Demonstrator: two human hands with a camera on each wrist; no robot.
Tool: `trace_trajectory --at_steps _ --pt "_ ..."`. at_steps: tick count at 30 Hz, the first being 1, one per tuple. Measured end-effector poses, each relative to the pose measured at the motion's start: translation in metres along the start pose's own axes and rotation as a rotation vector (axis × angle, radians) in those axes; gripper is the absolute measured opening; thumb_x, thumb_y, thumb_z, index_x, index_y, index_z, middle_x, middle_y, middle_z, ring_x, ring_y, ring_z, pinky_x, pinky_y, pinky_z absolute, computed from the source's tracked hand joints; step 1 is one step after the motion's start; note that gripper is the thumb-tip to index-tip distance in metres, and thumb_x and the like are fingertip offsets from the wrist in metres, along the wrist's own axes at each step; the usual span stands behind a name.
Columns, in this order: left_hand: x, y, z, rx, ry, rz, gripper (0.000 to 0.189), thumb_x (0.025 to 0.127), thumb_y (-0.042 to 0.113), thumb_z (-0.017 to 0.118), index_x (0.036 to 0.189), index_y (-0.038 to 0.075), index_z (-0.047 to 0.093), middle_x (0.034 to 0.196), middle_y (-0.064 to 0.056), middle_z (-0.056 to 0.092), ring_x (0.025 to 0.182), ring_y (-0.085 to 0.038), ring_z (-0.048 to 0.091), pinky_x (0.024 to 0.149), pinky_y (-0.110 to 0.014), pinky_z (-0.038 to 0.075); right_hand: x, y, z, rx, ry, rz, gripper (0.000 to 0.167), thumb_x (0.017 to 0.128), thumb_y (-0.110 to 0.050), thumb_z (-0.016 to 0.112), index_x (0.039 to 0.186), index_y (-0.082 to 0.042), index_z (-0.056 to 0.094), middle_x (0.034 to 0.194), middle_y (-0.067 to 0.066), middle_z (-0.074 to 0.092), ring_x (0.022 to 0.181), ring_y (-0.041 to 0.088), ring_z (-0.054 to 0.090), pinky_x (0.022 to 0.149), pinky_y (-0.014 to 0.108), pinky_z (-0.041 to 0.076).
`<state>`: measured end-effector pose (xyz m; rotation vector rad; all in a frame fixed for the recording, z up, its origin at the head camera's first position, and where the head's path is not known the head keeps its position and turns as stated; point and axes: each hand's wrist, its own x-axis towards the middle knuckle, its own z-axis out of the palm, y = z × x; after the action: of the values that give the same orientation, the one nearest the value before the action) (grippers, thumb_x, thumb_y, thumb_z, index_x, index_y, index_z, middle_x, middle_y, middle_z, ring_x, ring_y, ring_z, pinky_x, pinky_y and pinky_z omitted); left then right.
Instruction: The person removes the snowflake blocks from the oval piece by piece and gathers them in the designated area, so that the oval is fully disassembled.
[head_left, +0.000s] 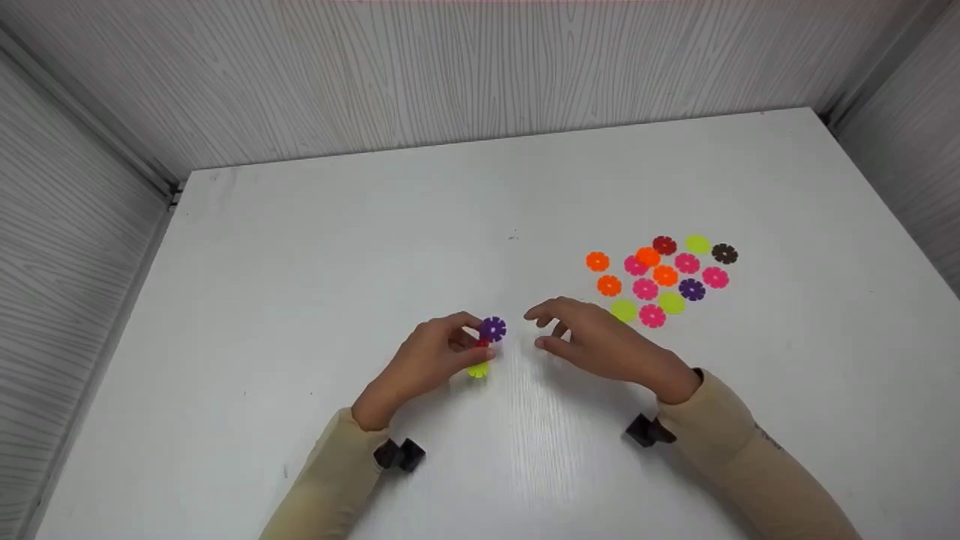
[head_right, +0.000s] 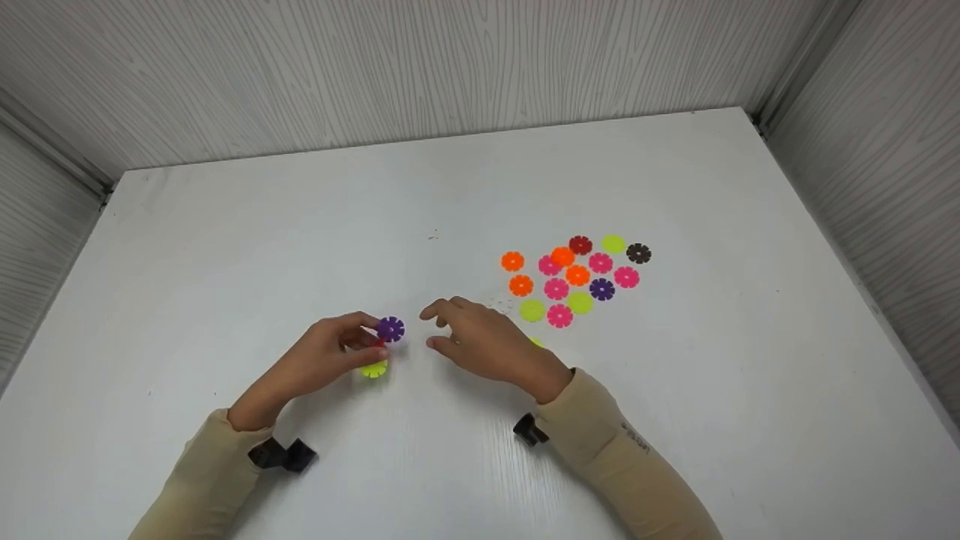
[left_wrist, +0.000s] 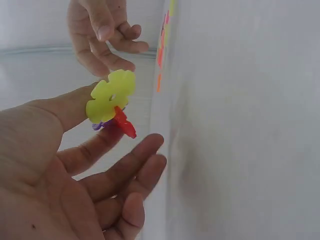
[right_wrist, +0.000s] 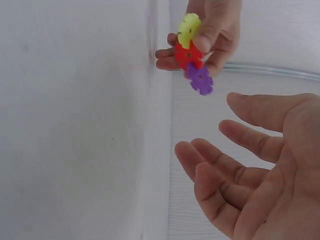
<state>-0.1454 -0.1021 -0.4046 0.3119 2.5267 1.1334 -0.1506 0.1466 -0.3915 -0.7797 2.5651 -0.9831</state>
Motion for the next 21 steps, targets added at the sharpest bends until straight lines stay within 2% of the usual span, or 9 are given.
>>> trace_trajectory --at_steps 3,6,13,17,21 --pt "-0.003 0.006 0.002 -0.054 -0.021 0.063 0.037 0.084 0.028 0.074 0.118 0.016 0.066 0.093 -0.002 0.072 0.080 -0.014 0.061 0.072 -0.030 0.048 0.000 -0.006 0.003 0.037 0.007 -0.005 0.036 0.094 -0.020 0.063 0.128 -0.010 0.057 0.114 0.009 0.067 0.097 0.021 0.065 0.082 0.035 0.055" --pt "-0.007 0.012 0.004 -0.075 -0.020 0.093 0.041 0.082 0.029 0.077 0.119 0.015 0.066 0.094 -0.001 0.072 0.079 -0.013 0.058 0.070 -0.028 0.046 0.001 -0.009 0.005 0.054 0.011 -0.018 0.035 0.094 -0.021 0.062 0.127 -0.011 0.057 0.110 0.006 0.068 0.095 0.018 0.065 0.081 0.030 0.054" --pt "-0.011 0.016 0.009 -0.002 0.020 0.133 0.036 0.078 0.031 0.080 0.107 0.014 0.069 0.093 0.003 0.073 0.080 -0.011 0.057 0.068 -0.027 0.044 0.001 -0.010 0.011 0.117 0.040 -0.061 0.027 0.093 -0.023 0.063 0.116 -0.009 0.062 0.102 0.002 0.070 0.088 0.014 0.063 0.076 0.025 0.052" --pt "-0.012 0.018 0.010 0.007 0.031 0.170 0.033 0.080 0.030 0.078 0.107 0.014 0.070 0.094 0.003 0.071 0.082 -0.012 0.054 0.070 -0.027 0.043 0.001 -0.011 0.013 0.136 0.055 -0.084 0.019 0.092 -0.018 0.066 0.109 -0.010 0.065 0.099 0.000 0.070 0.085 0.012 0.062 0.074 0.023 0.051" --pt "-0.011 0.019 0.010 -0.004 0.038 0.181 0.033 0.081 0.029 0.078 0.110 0.013 0.071 0.095 0.002 0.070 0.084 -0.016 0.055 0.070 -0.028 0.042 0.001 -0.011 0.015 0.133 0.063 -0.112 0.017 0.090 -0.015 0.067 0.106 -0.009 0.065 0.096 0.001 0.071 0.082 0.012 0.061 0.073 0.020 0.051"
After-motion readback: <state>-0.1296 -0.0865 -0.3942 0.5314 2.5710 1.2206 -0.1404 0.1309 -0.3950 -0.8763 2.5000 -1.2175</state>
